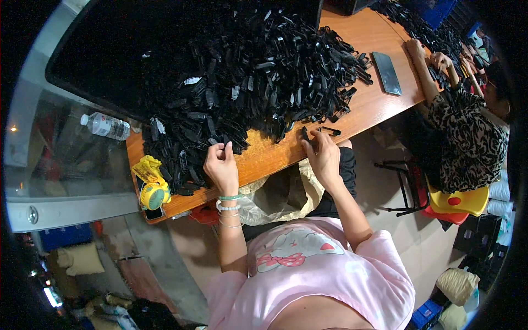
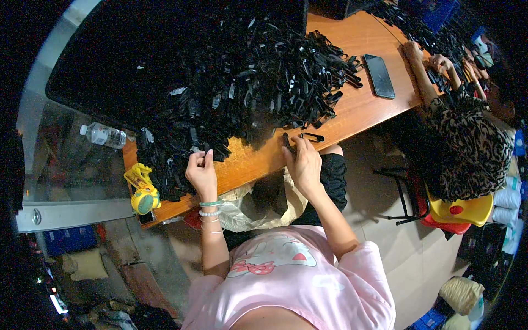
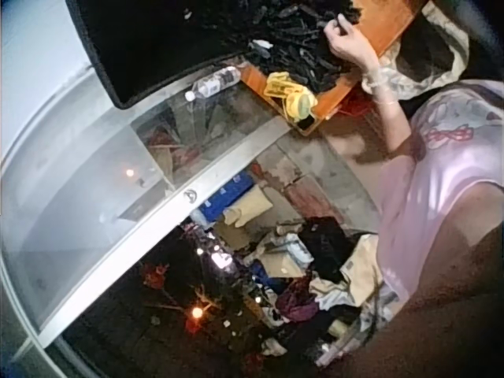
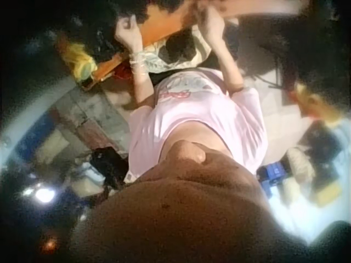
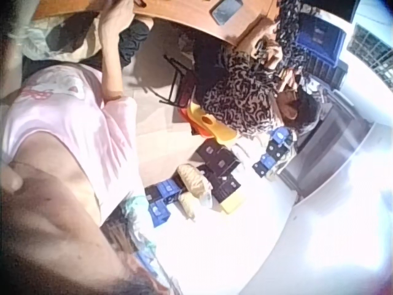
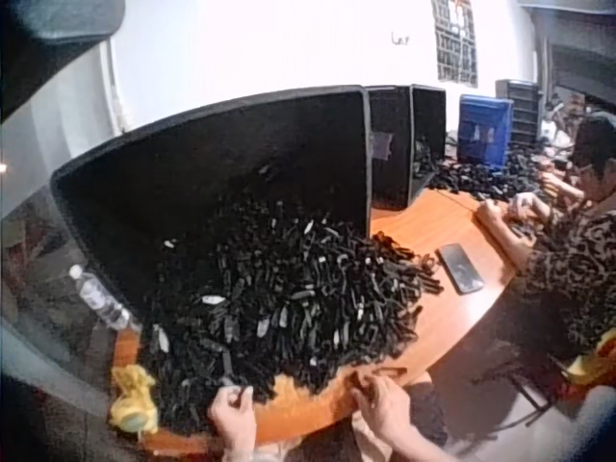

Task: The person assembles small black plastic components by hand, picking them from a large pile on a table and joining parts together.

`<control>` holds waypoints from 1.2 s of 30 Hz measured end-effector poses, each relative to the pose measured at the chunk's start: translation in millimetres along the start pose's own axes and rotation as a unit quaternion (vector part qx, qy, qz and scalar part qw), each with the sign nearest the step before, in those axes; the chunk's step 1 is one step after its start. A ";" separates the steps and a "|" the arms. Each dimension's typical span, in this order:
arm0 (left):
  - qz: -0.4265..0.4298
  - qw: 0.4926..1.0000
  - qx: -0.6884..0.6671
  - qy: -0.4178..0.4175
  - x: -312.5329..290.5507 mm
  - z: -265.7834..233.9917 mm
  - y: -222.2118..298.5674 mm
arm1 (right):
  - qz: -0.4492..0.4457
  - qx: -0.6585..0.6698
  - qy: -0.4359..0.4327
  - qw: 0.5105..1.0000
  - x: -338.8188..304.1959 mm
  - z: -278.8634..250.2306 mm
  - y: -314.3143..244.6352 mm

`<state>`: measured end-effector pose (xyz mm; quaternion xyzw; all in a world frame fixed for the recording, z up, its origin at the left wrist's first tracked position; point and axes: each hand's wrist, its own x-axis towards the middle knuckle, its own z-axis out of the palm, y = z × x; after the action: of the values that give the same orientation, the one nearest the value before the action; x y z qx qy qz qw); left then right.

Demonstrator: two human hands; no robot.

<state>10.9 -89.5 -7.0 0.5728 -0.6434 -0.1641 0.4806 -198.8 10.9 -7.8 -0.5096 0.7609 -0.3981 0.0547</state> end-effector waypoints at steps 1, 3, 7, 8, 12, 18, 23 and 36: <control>0.051 0.998 -0.019 0.031 -2.6 -0.6 -1.0 | 0.000 -0.001 0.000 1.000 2.7 -2.2 -2.4; 0.107 0.994 -0.005 0.034 -14.2 -2.4 -1.2 | 0.021 -0.047 -0.060 0.997 7.6 -7.5 -8.2; -0.030 0.991 -0.132 -0.013 -46.3 -3.9 -4.8 | -0.089 -0.046 0.019 0.995 3.3 -0.5 -7.9; -0.092 0.965 -0.238 -0.057 -47.9 -8.5 13.7 | -0.057 -0.026 -0.007 0.998 1.1 0.5 -5.8; -0.135 0.909 -0.308 -0.249 -48.9 -23.5 26.4 | 0.059 0.302 -0.090 0.947 -6.9 -3.8 -31.1; 0.022 0.917 -0.245 -0.313 -49.9 -42.2 48.5 | -0.051 0.456 -0.238 0.856 -12.7 -29.2 -56.8; 0.138 0.934 -0.198 -0.263 -43.2 -51.6 62.9 | -0.142 0.274 -0.269 0.912 -17.1 -42.9 -63.7; 0.098 0.950 -0.154 -0.253 -53.7 -55.4 84.4 | -0.240 0.186 -0.223 0.926 -35.6 -32.6 -63.1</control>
<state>0.4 1.8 61.0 0.3654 -0.7640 -0.3527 0.3979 -151.6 47.6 44.6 -0.7333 0.4960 -0.4097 0.2198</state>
